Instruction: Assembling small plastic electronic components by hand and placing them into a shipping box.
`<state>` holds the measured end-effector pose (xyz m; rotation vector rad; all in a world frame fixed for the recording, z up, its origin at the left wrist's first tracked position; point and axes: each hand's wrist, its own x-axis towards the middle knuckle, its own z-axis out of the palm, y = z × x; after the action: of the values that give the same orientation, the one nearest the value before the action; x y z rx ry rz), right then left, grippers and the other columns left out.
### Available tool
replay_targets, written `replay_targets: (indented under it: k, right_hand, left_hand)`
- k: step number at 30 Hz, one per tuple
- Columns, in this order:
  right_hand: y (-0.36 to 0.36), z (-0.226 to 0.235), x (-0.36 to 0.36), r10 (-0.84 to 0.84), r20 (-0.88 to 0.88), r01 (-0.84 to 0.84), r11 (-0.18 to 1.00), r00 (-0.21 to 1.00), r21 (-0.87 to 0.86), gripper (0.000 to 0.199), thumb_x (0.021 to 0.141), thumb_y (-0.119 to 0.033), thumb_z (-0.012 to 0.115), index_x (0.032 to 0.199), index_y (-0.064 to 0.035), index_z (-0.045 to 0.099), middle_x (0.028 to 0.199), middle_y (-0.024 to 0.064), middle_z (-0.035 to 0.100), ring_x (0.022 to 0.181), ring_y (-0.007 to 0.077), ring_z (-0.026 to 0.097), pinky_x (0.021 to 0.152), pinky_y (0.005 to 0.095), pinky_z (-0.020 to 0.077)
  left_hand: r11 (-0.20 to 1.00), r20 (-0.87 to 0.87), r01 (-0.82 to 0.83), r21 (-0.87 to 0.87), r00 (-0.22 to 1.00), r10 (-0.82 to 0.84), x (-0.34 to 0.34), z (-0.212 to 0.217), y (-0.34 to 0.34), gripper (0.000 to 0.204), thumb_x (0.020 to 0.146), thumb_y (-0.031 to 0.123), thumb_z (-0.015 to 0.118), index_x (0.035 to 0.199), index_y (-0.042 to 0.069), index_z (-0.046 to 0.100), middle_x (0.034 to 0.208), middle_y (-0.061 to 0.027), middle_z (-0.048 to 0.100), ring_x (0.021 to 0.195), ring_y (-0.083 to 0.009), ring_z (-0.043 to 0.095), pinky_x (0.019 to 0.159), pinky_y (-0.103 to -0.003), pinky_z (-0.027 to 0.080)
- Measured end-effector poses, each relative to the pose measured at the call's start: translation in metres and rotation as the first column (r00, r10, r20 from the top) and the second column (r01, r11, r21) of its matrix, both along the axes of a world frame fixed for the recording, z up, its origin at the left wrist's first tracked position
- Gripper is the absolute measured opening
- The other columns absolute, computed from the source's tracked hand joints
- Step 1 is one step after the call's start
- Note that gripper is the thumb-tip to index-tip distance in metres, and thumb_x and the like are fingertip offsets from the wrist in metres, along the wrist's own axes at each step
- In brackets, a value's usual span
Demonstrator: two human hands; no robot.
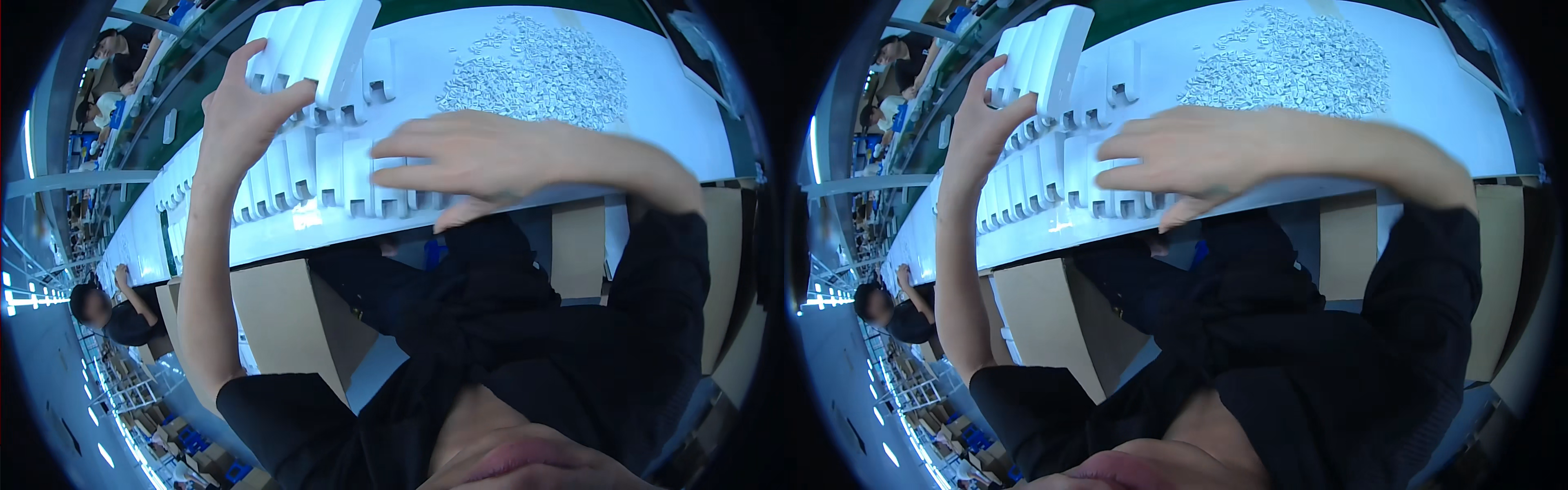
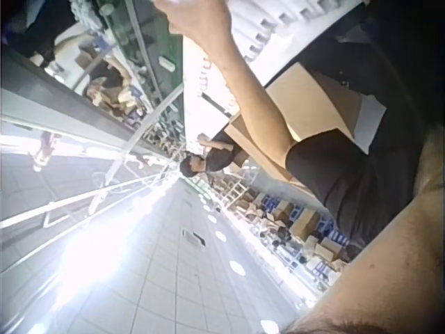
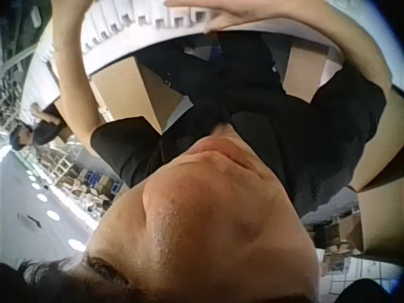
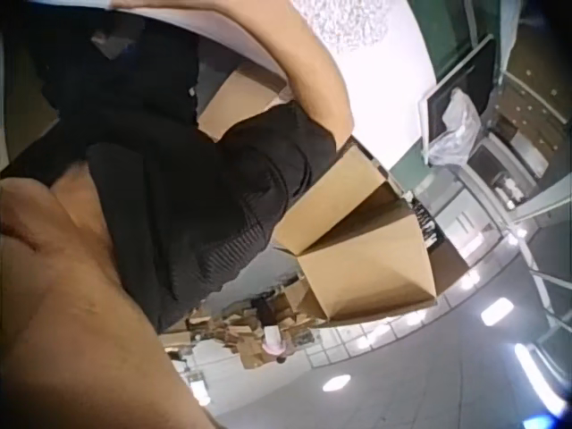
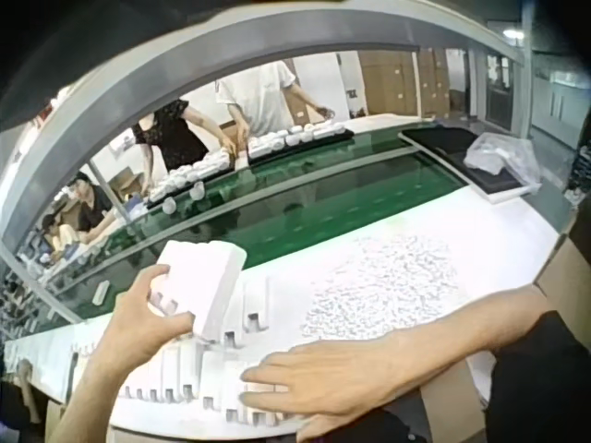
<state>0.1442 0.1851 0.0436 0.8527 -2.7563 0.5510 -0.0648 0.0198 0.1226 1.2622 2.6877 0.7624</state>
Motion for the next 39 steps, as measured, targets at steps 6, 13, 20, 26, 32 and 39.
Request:
replay_targets:
  k: [6,13,20,26,32,39]
  right_hand:
    - [0.063,-0.031,0.076,-0.488,-0.013,0.434,0.788,0.873,-0.437,0.044,0.083,-0.015,0.075,0.122,-0.0007,0.062,0.119,0.0128,0.065,0.102,0.0256,0.063,0.085,0.0340,0.0524]
    - [0.115,-0.039,0.104,-0.737,0.047,0.645,0.556,0.674,-0.525,0.033,0.088,-0.011,0.069,0.118,0.0005,0.065,0.113,0.0113,0.067,0.095,0.0194,0.062,0.079,0.0278,0.0509]
    - [0.151,-0.039,0.086,-0.806,0.380,0.849,0.260,0.453,-0.460,0.044,0.092,-0.028,0.068,0.126,-0.0005,0.062,0.100,0.0115,0.068,0.079,0.0150,0.063,0.066,0.0246,0.0504]
    - [0.152,-0.014,0.032,-0.655,0.654,0.889,0.061,0.379,-0.454,0.051,0.091,-0.034,0.070,0.130,-0.0025,0.060,0.092,0.0103,0.068,0.071,0.0134,0.061,0.065,0.0240,0.0500]
    - [0.150,-0.038,-0.001,-0.503,0.576,0.643,-0.050,0.645,-0.764,0.031,0.093,-0.019,0.064,0.106,0.0091,0.064,0.076,0.0099,0.063,0.063,0.0140,0.057,0.058,0.0249,0.0485]
    - [0.081,0.021,-0.027,-0.608,0.281,0.498,0.220,0.742,-0.839,0.041,0.098,-0.027,0.061,0.114,0.0105,0.059,0.078,0.0083,0.062,0.068,0.0133,0.058,0.063,0.0239,0.0489]
  left_hand:
    - [0.992,0.165,0.062,0.109,0.983,-0.079,-0.003,-0.045,0.076,0.092,0.066,0.050,0.080,0.140,0.003,0.052,0.118,-0.0289,0.064,0.116,-0.0425,0.058,0.088,-0.051,0.054]
    - [0.972,0.081,-0.032,-0.234,0.995,0.052,0.079,-0.080,0.217,0.090,0.074,0.046,0.077,0.142,-0.004,0.045,0.130,-0.0261,0.058,0.123,-0.0388,0.053,0.107,-0.045,0.040]
    - [0.942,-0.296,0.025,-0.336,0.946,-0.130,0.092,-0.114,0.199,0.084,0.067,0.060,0.072,0.125,0.000,0.063,0.103,-0.0232,0.070,0.101,-0.0382,0.063,0.089,-0.038,0.051]
    - [0.959,-0.423,0.048,-0.281,0.890,-0.168,0.112,-0.109,0.176,0.061,0.081,0.050,0.064,0.119,0.003,0.068,0.091,-0.0182,0.071,0.081,-0.0317,0.069,0.077,-0.036,0.055]
    - [0.909,-0.181,0.379,0.173,0.920,-0.349,0.111,-0.104,0.157,0.026,0.088,0.018,0.058,0.085,-0.006,0.067,0.083,-0.0239,0.067,0.068,-0.0348,0.064,0.069,-0.040,0.055]
    - [0.849,0.641,0.059,0.525,0.628,-0.440,0.092,-0.092,0.103,0.053,0.093,0.016,0.061,0.138,-0.007,0.047,0.120,-0.0195,0.063,0.102,-0.0239,0.063,0.090,-0.032,0.051]
